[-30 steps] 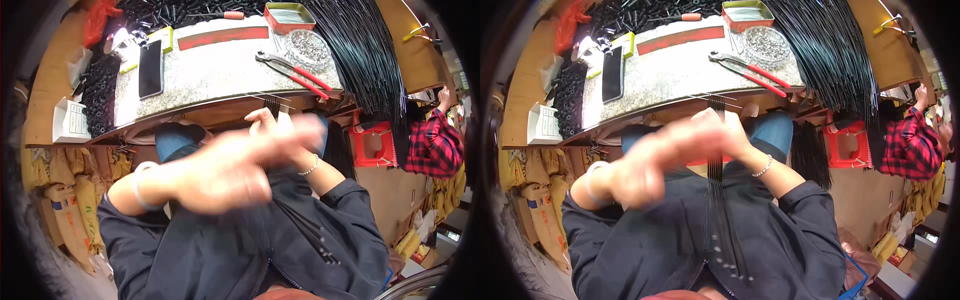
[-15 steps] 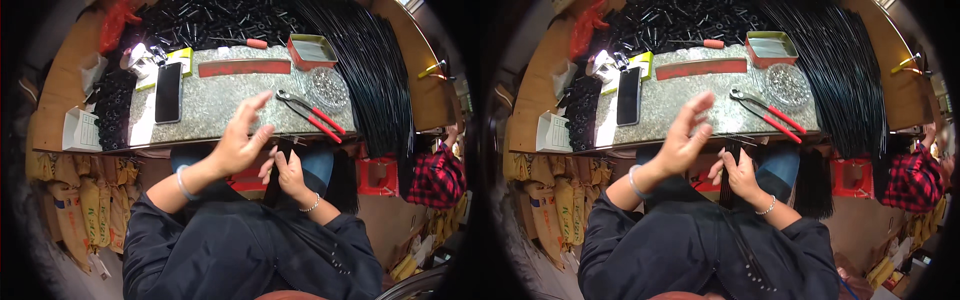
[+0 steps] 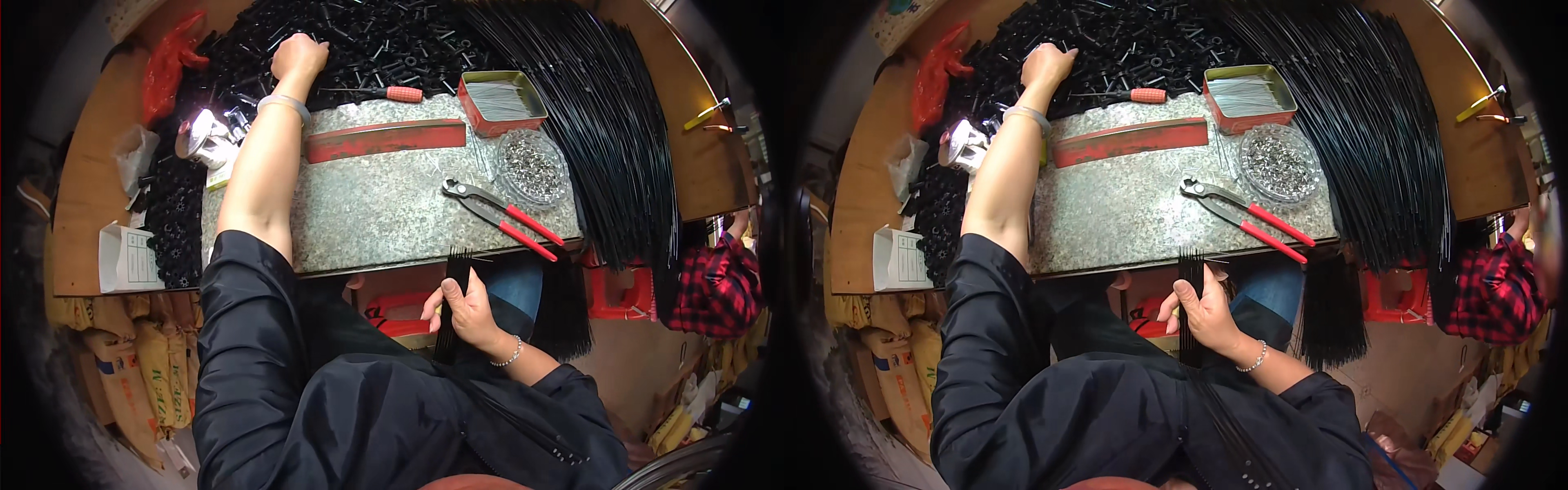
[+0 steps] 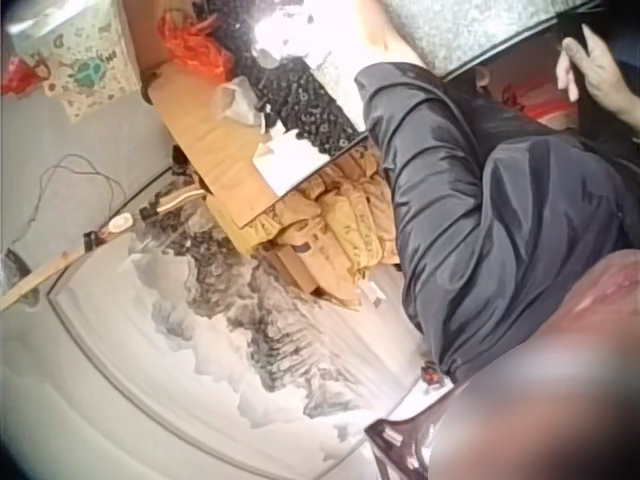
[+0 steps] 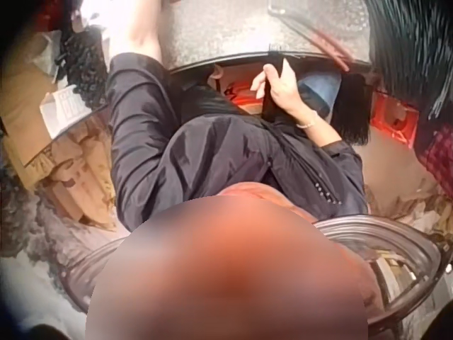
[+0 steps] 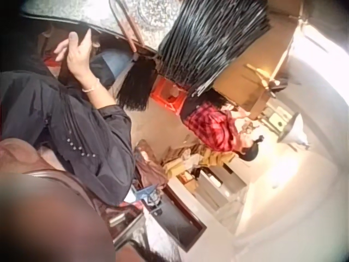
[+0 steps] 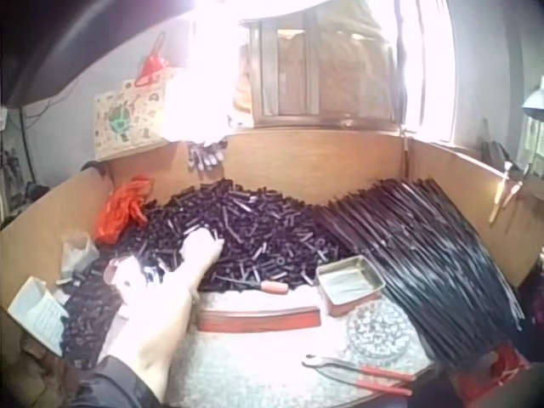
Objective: Assembling bundles of synthetic hair or fibers by inserting them into plastic handles and securing them with pliers.
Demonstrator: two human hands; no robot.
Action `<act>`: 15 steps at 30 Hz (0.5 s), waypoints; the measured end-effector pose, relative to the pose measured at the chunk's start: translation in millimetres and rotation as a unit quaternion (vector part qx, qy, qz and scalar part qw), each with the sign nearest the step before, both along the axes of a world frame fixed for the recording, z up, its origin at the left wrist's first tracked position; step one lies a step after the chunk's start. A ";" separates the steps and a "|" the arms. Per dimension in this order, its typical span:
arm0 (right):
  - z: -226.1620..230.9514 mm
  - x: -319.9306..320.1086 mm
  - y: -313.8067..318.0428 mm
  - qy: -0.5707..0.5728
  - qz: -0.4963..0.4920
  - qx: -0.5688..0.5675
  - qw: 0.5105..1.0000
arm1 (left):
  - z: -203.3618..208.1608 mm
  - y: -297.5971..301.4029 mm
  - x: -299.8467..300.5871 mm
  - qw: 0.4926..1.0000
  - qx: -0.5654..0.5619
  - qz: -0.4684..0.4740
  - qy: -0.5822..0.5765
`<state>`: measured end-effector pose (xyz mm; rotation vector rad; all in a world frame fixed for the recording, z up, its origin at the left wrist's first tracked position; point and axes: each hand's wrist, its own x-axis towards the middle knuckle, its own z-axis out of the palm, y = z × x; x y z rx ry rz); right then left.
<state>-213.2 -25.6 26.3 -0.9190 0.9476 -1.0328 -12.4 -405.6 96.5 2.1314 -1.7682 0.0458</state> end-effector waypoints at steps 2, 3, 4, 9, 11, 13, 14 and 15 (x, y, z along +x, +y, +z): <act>-1.6 -0.8 0.3 -0.002 -0.005 -0.002 1.000 | 0.9 -0.8 0.7 1.000 0.006 -0.007 0.003; -2.2 -1.9 -0.1 -0.002 -0.007 -0.001 1.000 | -0.8 -2.9 0.3 1.000 0.007 -0.010 0.002; -2.6 -2.5 -0.8 -0.006 -0.004 0.009 1.000 | -2.3 -5.0 2.0 1.000 -0.006 -0.025 -0.003; -2.6 -4.2 -1.5 -0.015 -0.004 0.017 1.000 | -3.9 -6.2 2.7 0.993 0.006 -0.120 -0.014; -3.6 -4.6 -0.1 -0.013 -0.006 0.018 1.000 | -7.4 -11.3 5.8 0.993 0.022 -0.119 0.000; -3.8 -3.3 0.2 -0.018 -0.009 0.009 1.000 | -17.2 -14.3 6.5 0.992 0.037 -0.118 0.015; -3.9 -3.0 0.4 -0.023 -0.011 0.001 1.000 | -24.7 -14.4 5.8 0.989 -0.041 -0.131 0.049; -3.9 -3.1 0.8 -0.023 -0.011 0.000 1.000 | -29.7 -16.1 6.4 0.979 -0.120 -0.144 0.083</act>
